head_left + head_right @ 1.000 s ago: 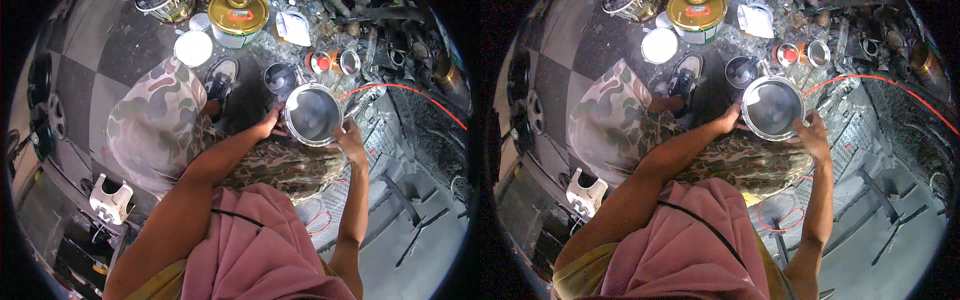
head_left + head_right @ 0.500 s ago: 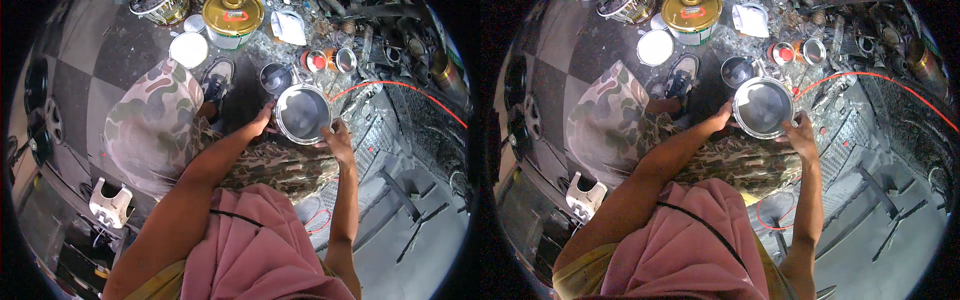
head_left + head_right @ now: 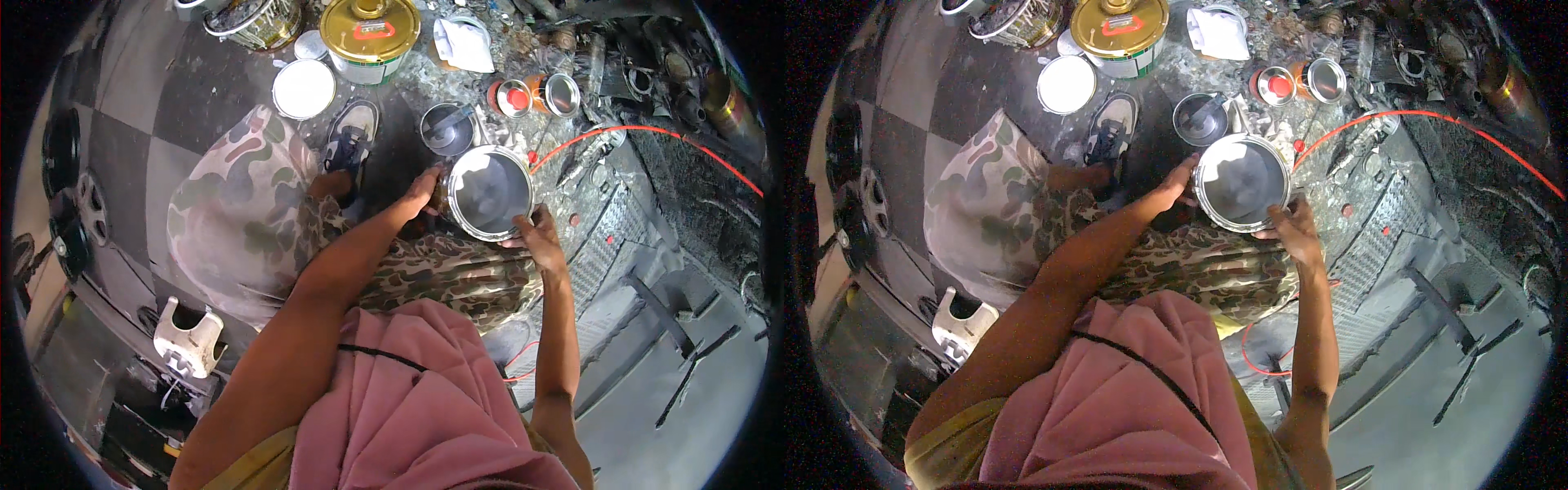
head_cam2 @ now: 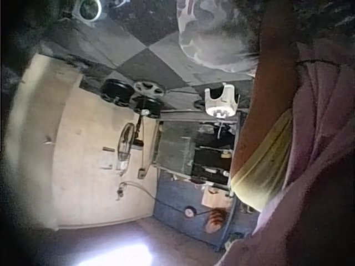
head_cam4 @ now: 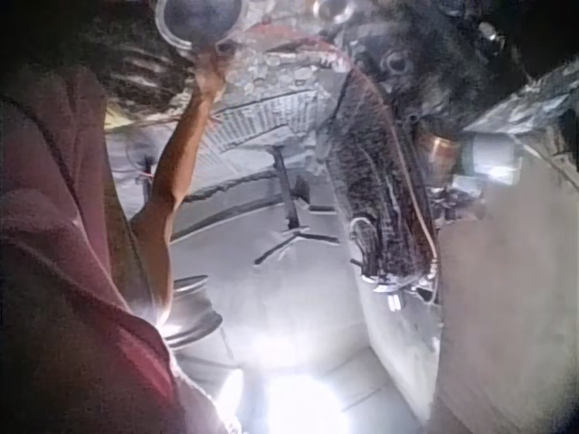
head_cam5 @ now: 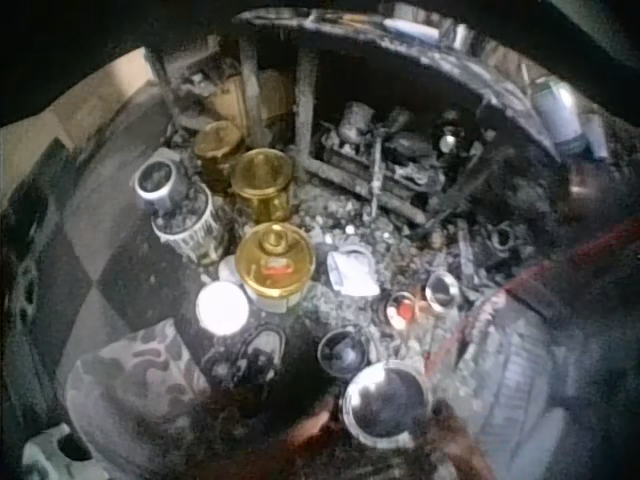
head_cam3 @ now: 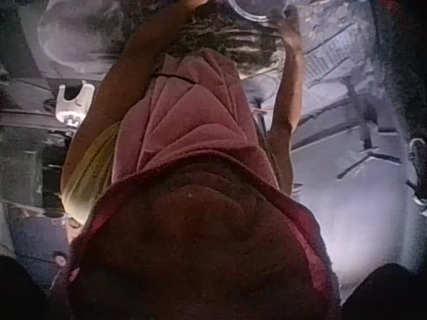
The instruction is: The person sits on the floor and pours liquid from multiple paint cans into a metal container. They wipe the container with a cloth, stand up, and retrieve a plastic bag and a funnel from a nearby workbench.
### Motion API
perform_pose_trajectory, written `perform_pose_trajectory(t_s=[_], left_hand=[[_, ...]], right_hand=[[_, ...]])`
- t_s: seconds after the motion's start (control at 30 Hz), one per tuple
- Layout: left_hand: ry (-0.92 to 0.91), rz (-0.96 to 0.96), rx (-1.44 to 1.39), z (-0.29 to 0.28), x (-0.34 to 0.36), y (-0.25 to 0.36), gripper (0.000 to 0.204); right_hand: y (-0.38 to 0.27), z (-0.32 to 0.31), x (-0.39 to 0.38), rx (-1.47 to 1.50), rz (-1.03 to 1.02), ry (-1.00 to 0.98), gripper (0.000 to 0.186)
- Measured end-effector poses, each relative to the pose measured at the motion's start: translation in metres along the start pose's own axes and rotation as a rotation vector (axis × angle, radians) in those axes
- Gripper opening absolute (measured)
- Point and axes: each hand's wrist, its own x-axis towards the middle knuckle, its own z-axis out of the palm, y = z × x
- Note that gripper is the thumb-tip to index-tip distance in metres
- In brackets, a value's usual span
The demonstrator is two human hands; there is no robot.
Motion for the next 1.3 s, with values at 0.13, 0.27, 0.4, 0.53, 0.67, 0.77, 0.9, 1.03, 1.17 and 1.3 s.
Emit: perform_pose_trajectory(t_s=[0.13,0.27,0.4,0.53,0.67,0.77,0.9,1.03,1.17,1.3], left_hand=[[0.1,-0.009,0.097,-0.012,-0.007,0.003,0.063],[0.121,0.081,0.291,-0.025,-0.015,0.016,0.062],[0.16,0.081,0.488,-0.032,-0.019,0.016,0.062],[0.302,0.393,0.721,-0.038,0.0,-0.014,0.06],[0.382,0.428,0.658,-0.053,0.029,-0.047,0.058],[0.486,0.489,0.629,-0.052,0.037,-0.062,0.057],[0.375,0.695,1.002,-0.032,0.018,-0.045,0.056],[0.571,0.598,0.845,-0.031,0.018,-0.037,0.05],[0.533,0.645,0.863,-0.024,0.012,-0.034,0.049],[0.404,0.67,0.909,-0.026,0.01,-0.028,0.049]], right_hand=[[-0.017,0.013,-0.009,-0.009,0.059,0.0,0.039],[-0.002,0.018,-0.016,0.003,0.152,-0.027,0.038],[0.088,-0.02,0.012,-0.197,0.088,-0.188,0.039],[0.102,-0.026,0.014,-0.227,0.215,-0.298,0.039],[0.06,-0.017,0.003,-0.086,0.511,-0.308,0.036],[0.07,-0.059,0.032,-0.59,0.209,-0.422,0.026],[0.113,-0.089,0.125,-0.577,-0.818,0.362,0.05],[0.032,-0.017,0.163,-1.08,-0.712,0.375,0.071],[0.045,-0.031,0.201,-1.245,-0.439,0.256,0.068],[0.026,-0.062,0.185,-0.848,-0.473,0.335,0.05]])
